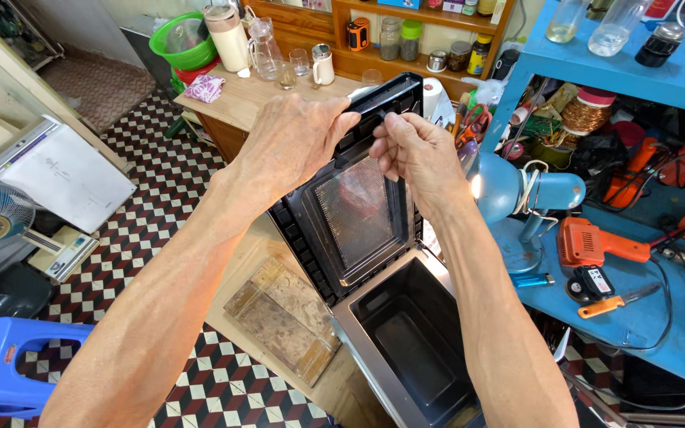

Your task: The person uses a handheld flashlight to inspect the interior and door frame of a microwave oven. They open and close the door repeatedly, then remove a small black plastic latch from the door hinge area, examine it, and reinsert it into the door frame.

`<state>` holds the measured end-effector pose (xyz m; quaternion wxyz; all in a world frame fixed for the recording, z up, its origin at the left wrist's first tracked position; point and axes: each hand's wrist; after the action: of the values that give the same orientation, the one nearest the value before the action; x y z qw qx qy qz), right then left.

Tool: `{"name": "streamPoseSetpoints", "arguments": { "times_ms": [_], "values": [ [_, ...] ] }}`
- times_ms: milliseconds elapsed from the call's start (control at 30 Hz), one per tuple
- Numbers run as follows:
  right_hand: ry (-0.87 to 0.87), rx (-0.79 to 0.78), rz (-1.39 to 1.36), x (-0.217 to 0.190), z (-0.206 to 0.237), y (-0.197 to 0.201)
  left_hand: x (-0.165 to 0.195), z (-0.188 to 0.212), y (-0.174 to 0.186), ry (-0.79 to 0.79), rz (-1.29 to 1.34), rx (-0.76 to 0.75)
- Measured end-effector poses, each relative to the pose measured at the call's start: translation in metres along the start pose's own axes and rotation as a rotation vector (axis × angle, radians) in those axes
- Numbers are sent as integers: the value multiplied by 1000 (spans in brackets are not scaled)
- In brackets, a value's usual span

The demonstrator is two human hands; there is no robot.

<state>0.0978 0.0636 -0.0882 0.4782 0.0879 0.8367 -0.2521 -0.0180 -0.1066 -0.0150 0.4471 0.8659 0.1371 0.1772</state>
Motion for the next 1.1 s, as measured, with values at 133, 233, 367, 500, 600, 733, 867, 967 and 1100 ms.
{"name": "streamPoseSetpoints", "arguments": {
  "times_ms": [133,233,367,500,600,733,867,967,1100],
  "values": [
    [-31,13,14,3,1,1,-1,1,0,-5,-16,1],
    [32,-13,-30,6,6,0,-1,1,0,12,7,-14],
    [58,-9,2,7,6,0,0,1,1,21,10,-27],
    [-4,-19,244,6,4,4,-1,1,1,20,5,-16],
    [91,-32,37,11,7,2,-1,1,0,21,-4,-15],
    [121,-18,245,15,10,2,0,2,0,7,-4,12],
    [137,-46,421,11,12,2,3,2,7,32,50,-36],
    [184,-48,552,6,14,0,5,3,13,24,133,-47],
    [309,-71,697,6,19,-6,13,3,17,141,137,-130]
  ]
}}
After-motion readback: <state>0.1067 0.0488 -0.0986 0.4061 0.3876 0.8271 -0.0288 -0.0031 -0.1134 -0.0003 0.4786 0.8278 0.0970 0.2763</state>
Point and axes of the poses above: each hand's wrist, its own z-axis away from the middle knuckle, its own y-axis out of the back of the hand, x = y × z, and after that the axes turned 15 degrees about y, right-handed
